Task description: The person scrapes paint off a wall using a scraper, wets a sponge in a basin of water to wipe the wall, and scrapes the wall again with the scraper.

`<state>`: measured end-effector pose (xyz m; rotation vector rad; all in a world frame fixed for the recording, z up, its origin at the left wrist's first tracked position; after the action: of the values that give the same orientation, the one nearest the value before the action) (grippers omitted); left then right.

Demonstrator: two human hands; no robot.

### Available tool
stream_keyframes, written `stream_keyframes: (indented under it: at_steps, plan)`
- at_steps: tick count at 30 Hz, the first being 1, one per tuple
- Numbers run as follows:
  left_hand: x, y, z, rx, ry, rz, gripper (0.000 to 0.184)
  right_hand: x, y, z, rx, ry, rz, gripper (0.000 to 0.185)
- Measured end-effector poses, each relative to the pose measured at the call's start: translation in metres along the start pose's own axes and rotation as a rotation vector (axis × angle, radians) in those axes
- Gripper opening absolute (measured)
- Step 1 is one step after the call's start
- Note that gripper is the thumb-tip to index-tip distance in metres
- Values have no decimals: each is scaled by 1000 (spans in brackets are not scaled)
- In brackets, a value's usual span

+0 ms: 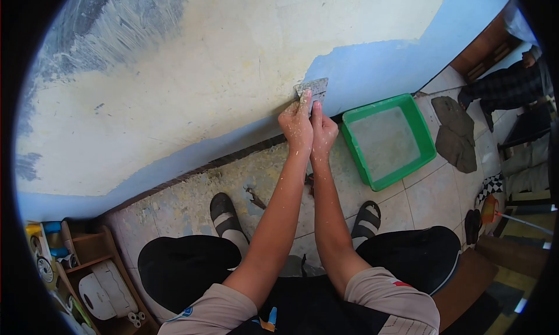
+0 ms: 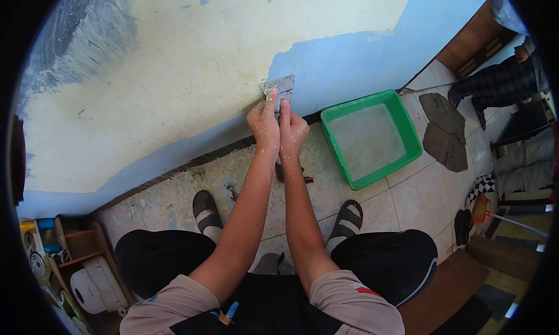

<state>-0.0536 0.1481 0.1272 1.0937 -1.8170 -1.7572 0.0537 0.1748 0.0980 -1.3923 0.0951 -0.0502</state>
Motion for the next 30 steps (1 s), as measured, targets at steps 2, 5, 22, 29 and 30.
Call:
stream_keyframes:
  at_steps: [2, 5, 22, 29, 30]
  plan:
    - [0, 5, -4, 11, 18, 3, 38, -4, -7, 3, 16, -11, 21, 56]
    - [15, -31, -4, 37, 67, 91, 44, 4, 34, -18, -77, 2, -77, 53]
    - [13, -40, -4, 100, 106, 27, 40, 10, 38, -15, -55, 23, -74, 59]
    - [9, -13, 2, 68, 133, 12, 38, -4, 6, 4, -3, -29, -68, 58]
    - [4, 1, 5, 35, 82, -25, 38, -9, -16, 9, 78, -27, -26, 58]
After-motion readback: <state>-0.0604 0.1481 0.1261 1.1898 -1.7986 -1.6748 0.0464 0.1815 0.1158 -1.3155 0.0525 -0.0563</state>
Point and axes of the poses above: each hand's wrist, its own z-axis towards the middle knuckle, its own x-axis out of the back of the hand, y = z × x, the point moved 7 cm from there along z, towards the middle knuckle, and after that the axes turned 7 degrees about x, right-handed, at the moved point
